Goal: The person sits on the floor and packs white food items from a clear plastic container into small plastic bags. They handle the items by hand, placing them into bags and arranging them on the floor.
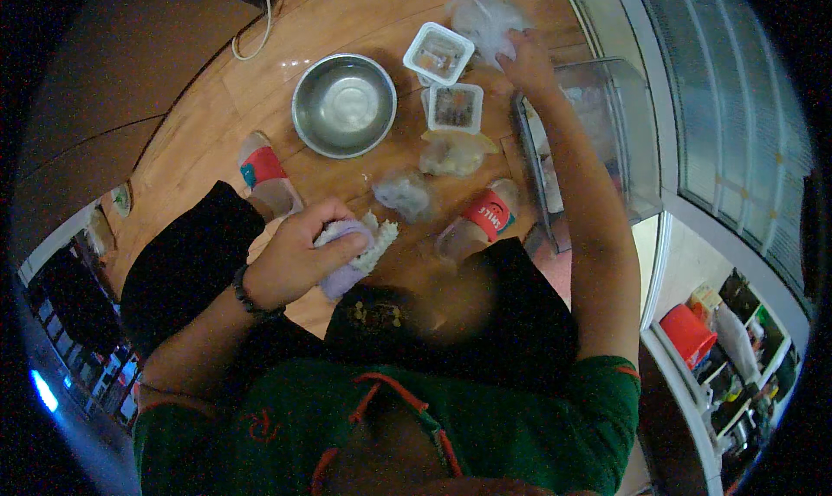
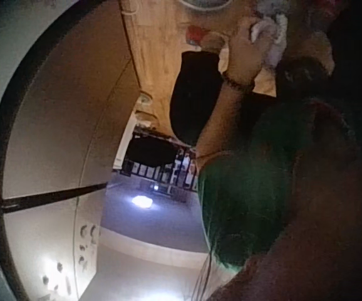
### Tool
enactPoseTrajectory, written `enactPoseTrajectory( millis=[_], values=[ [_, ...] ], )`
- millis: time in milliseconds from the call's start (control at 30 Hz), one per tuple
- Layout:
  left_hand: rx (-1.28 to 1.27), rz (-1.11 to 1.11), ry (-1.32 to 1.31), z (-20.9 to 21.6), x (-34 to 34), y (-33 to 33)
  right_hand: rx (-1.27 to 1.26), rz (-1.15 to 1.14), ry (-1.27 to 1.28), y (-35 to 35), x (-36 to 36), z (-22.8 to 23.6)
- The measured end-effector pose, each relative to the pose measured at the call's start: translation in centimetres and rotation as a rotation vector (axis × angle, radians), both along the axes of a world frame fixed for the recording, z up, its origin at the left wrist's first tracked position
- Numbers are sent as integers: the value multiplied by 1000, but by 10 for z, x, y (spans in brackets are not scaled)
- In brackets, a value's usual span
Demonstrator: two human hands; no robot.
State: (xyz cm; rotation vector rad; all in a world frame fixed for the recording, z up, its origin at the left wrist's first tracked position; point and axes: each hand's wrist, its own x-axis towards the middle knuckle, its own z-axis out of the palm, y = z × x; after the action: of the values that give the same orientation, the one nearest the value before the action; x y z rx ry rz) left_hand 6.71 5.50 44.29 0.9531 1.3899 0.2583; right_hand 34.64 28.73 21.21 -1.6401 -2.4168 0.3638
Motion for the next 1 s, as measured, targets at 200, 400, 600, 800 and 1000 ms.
enactPoseTrajectory(
  millis=[200, 400, 600, 800, 1000],
  values=[
    [89, -4, -4, -4, -4, -3, -65, -185, 175, -12, -1, 21],
    [-50, 2, 31, 3, 1, 2, -165, -48, 553, 7, 26, 0],
    [-28, -1, 35, 1, 8, 4, -212, 26, 473, 23, 21, -22],
    [87, -84, 92, 0, 6, 6, -130, -194, 734, 1, 96, 15],
    [78, -111, 90, 2, 8, 8, -219, -130, 110, -96, 105, -3]
  ],
)
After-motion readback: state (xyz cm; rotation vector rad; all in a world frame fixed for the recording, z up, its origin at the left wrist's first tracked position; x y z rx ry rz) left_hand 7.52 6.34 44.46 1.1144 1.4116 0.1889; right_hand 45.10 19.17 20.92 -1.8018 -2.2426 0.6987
